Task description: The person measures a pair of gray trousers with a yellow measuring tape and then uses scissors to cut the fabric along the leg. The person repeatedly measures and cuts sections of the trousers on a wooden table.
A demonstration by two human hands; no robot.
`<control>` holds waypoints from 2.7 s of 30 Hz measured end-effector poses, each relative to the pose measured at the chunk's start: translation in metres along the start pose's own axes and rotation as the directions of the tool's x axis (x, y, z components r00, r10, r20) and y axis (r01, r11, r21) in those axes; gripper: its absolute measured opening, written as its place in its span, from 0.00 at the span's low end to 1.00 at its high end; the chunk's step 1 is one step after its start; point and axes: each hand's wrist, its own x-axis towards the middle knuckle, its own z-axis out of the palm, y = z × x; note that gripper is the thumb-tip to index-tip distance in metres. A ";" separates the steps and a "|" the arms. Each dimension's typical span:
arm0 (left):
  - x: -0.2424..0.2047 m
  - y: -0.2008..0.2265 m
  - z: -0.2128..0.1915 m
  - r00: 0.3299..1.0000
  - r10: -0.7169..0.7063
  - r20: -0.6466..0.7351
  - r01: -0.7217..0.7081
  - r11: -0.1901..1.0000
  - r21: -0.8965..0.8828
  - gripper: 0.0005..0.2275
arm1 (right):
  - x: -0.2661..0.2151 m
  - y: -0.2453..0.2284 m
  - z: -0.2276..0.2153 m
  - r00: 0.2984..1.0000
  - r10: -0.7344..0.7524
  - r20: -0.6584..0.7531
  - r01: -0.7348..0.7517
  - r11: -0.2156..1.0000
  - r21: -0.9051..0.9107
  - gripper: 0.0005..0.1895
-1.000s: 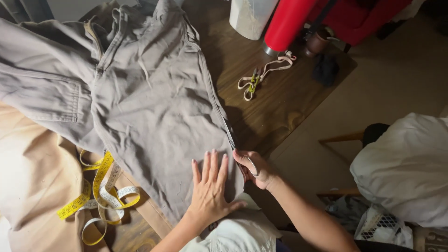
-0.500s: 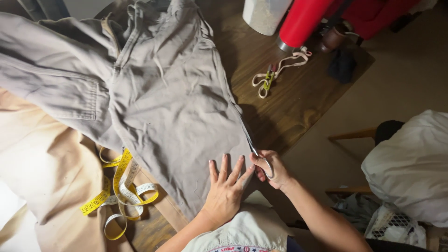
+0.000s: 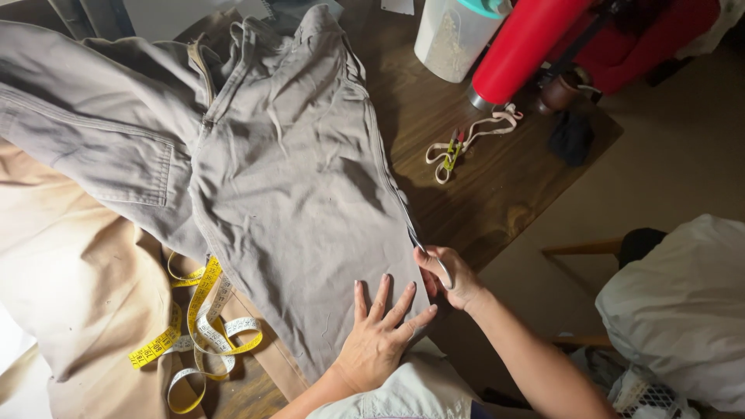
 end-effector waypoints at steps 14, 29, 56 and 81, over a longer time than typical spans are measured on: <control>0.004 0.002 -0.002 1.000 0.015 0.005 -0.015 1.000 0.003 0.24 | 0.033 -0.041 0.004 0.993 0.107 0.041 -0.108 0.994 0.013 0.29; 0.008 0.008 0.001 0.999 0.000 -0.037 0.003 0.997 0.081 0.21 | 0.083 -0.053 -0.001 0.981 0.181 0.065 -0.189 0.972 0.143 0.28; -0.003 0.000 0.018 1.000 0.004 -0.005 -0.004 1.000 0.009 0.21 | 0.155 -0.060 0.009 0.986 0.147 -0.083 -0.125 0.964 0.233 0.32; -0.109 -0.029 -0.105 0.510 -0.712 -0.483 0.850 0.330 0.411 0.37 | 0.092 -0.041 -0.085 0.912 -0.383 -0.143 0.084 0.519 -0.851 0.26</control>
